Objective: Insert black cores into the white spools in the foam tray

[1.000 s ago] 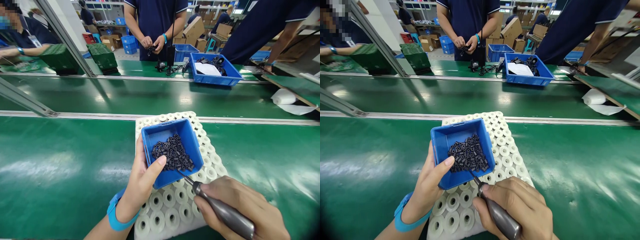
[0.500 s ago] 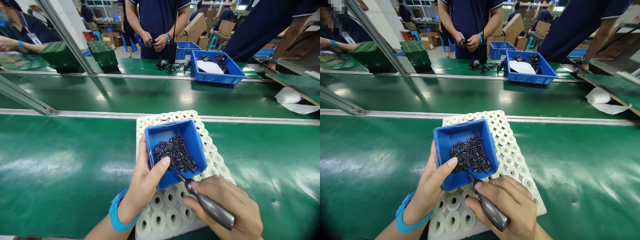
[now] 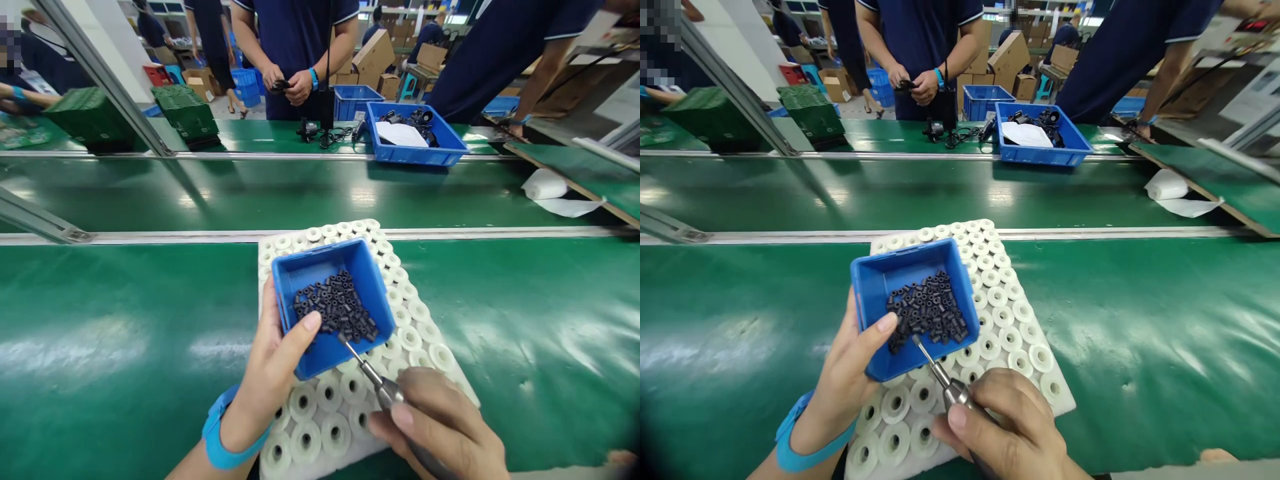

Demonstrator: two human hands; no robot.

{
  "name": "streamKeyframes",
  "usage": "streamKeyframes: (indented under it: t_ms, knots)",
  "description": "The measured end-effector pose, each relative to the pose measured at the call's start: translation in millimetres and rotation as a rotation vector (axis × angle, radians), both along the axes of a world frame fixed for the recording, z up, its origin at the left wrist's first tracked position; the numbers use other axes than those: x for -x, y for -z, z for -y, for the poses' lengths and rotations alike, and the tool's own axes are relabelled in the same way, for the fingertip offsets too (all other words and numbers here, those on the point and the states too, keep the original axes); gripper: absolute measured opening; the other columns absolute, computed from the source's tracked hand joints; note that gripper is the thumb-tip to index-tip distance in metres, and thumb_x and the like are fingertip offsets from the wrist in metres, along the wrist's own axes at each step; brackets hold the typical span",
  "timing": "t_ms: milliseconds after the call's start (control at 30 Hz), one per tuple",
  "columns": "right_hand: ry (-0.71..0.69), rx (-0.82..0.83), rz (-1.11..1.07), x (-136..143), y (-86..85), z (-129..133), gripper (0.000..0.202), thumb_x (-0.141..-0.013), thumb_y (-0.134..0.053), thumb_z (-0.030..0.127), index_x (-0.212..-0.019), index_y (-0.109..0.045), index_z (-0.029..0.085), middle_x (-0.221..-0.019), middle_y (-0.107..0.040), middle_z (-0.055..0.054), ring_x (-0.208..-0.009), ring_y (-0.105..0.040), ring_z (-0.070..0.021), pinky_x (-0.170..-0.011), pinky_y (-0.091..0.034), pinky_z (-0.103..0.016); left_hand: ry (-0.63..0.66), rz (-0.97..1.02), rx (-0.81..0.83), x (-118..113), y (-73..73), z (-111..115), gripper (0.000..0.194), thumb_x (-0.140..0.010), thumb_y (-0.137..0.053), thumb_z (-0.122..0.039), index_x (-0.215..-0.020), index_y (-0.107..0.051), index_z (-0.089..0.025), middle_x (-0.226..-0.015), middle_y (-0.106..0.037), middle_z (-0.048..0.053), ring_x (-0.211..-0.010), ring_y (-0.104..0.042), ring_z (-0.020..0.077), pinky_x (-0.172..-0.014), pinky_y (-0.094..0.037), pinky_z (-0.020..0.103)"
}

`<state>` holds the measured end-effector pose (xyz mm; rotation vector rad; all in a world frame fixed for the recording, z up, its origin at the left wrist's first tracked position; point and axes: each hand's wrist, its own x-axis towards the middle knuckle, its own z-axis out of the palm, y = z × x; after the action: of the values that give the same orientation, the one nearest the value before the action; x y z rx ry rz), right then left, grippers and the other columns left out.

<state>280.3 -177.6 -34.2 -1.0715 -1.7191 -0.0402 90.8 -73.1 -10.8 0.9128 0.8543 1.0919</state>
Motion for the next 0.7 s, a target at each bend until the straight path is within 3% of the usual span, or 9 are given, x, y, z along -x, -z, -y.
streamKeyframes:
  t_ms: [233, 367, 533, 700]
  knots:
    - [0.199, 0.080, -0.012, -28.8, 17.5, 64.6, 0.031, -0.085, -0.070, -0.002, -0.108, -0.072, 0.019, -0.079, -0.073, -0.002, -0.068, -0.075, -0.0164, -0.060, -0.065, -0.027, -0.152, -0.044, 0.015, 3.4, -3.6, -10.7, 0.076, -0.089, -0.081, -0.041, -0.157, -0.048, -0.035, -0.136, -0.073, 0.004, -0.132, -0.067, 0.0330, -0.113, -0.058, 0.050]
    - [0.101, 0.248, 0.071, -35.8, 20.4, 78.0, 0.028, -0.086, -0.075, 0.000, -0.110, -0.073, 0.014, -0.082, -0.074, -0.005, -0.069, -0.074, -0.0169, -0.062, -0.065, -0.027, -0.195, -0.067, 0.017, 3.7, -0.7, -10.9, 0.070, -0.088, -0.081, -0.038, -0.152, -0.054, -0.034, -0.135, -0.074, 0.002, -0.132, -0.066, 0.0308, -0.117, -0.055, 0.046]
    - [0.026, 0.366, 0.156, -37.0, -4.9, 49.0, 0.013, -0.099, -0.075, 0.023, -0.109, -0.073, 0.015, -0.080, -0.073, -0.003, -0.064, -0.070, -0.0129, -0.058, -0.058, -0.024, -0.214, -0.072, -0.007, 7.7, 3.4, -8.1, 0.059, -0.089, -0.080, -0.036, -0.145, -0.063, -0.032, -0.135, -0.074, 0.000, -0.135, -0.064, 0.0312, -0.116, -0.056, 0.045]
    - [0.030, 0.503, 0.249, -29.0, -36.3, -9.3, 0.046, -0.099, -0.068, 0.061, -0.085, -0.073, 0.018, -0.066, -0.063, 0.000, -0.060, -0.062, -0.0146, -0.058, -0.049, -0.029, -0.279, -0.148, -0.025, 6.4, -4.0, -12.4, 0.053, -0.089, -0.081, -0.037, -0.139, -0.067, -0.031, -0.130, -0.077, -0.003, -0.149, -0.051, 0.0293, -0.127, -0.043, 0.042]
